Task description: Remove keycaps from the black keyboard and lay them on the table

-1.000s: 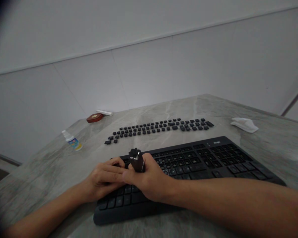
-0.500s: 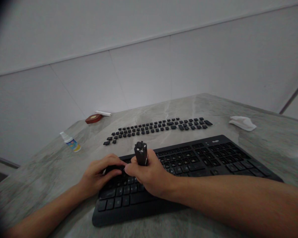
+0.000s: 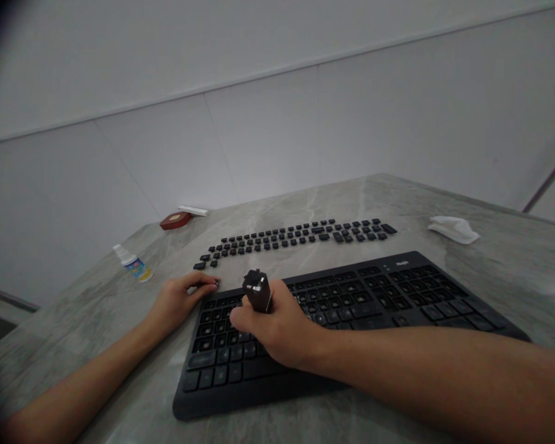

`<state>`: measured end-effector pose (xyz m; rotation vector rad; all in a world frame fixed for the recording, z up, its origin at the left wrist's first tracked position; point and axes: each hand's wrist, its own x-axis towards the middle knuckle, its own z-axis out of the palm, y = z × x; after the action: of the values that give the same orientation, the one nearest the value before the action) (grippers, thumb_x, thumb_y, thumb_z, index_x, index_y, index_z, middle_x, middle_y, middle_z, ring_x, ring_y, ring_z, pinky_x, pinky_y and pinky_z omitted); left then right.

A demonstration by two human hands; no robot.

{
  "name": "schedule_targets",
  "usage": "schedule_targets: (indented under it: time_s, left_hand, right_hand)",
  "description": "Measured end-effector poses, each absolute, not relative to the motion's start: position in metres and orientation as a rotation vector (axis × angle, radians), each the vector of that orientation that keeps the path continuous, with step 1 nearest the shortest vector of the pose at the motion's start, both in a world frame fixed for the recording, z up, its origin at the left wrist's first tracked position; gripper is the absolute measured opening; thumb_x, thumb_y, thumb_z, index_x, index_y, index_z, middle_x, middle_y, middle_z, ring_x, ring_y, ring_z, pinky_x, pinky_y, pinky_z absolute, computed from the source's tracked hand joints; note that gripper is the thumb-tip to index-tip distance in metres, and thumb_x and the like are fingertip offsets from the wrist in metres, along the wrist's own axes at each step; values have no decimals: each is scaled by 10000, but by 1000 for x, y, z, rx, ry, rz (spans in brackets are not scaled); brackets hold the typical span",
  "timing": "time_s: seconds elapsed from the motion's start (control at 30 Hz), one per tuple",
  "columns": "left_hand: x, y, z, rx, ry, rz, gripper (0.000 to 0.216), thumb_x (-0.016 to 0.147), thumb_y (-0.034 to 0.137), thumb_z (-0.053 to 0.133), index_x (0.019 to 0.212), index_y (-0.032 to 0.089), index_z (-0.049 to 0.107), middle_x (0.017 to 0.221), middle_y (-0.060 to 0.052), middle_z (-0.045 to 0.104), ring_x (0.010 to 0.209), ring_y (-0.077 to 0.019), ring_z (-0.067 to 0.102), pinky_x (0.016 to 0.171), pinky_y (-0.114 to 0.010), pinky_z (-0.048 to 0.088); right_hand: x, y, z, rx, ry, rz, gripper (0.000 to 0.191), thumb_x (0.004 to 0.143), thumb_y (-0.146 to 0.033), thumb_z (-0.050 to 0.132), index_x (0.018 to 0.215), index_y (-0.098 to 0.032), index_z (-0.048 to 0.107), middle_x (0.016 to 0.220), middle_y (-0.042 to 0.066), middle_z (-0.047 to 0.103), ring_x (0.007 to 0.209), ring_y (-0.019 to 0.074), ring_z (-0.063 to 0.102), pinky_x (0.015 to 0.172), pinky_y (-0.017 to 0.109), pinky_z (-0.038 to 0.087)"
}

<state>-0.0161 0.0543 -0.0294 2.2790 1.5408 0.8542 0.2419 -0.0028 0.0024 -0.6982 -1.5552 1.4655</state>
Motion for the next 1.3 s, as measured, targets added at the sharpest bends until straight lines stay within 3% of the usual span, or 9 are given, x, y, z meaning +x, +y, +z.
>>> schedule_targets:
  time_s: [0.13,0.3,0.4,0.6,0.73,1.07,1.3]
  left_hand:
    - [-20,56,-31,2461,1528,838,118,873,289,633,900,223,727,892,-23,750,826,-206,686,793,-345,550]
    - [-22,57,-31,2719,1400,932,137,912,297,616,870,207,711,990,-58,718,944,-236,636,867,-408,526]
    - [-19,54,-28,2796,1360,1019,124,909,249,606,980,196,692,1024,-75,686,982,-248,615,893,-427,512]
    - [-13,48,-26,2660,1477,1063,342,860,78,436,1150,171,591,906,-48,673,800,-180,639,740,-317,549]
    - [-15,50,-30,2627,1462,1001,309,872,119,451,1140,181,592,869,-25,708,747,-166,668,726,-305,559]
    - [-16,53,-31,2677,1400,998,291,898,108,421,1072,176,645,891,-56,702,841,-196,678,787,-338,558]
    - [-18,54,-30,2671,1569,1092,89,893,239,582,937,195,644,900,-52,688,884,-237,609,824,-396,515]
  right_hand:
    - [242,-3,4,-674,-1587,1462,403,757,-297,568,463,-227,302,426,-89,270,423,59,247,440,248,205]
    - [242,-4,6,-661,-1584,1461,411,752,-286,569,459,-224,288,433,-88,256,435,61,233,446,251,200]
    - [242,-4,6,-663,-1571,1463,410,750,-289,574,458,-220,294,435,-89,253,433,59,232,445,249,200]
    - [243,-4,5,-665,-1602,1453,422,766,-288,570,464,-219,283,434,-89,245,431,58,232,441,243,197]
    - [243,-4,6,-640,-1632,1439,415,771,-297,558,463,-223,289,433,-87,258,423,59,236,435,243,199]
    - [242,-4,4,-644,-1642,1443,450,779,-299,592,463,-213,283,434,-87,257,433,60,234,444,236,211]
    - [242,-4,5,-640,-1652,1425,426,774,-298,571,470,-217,283,443,-88,250,434,58,231,441,237,210]
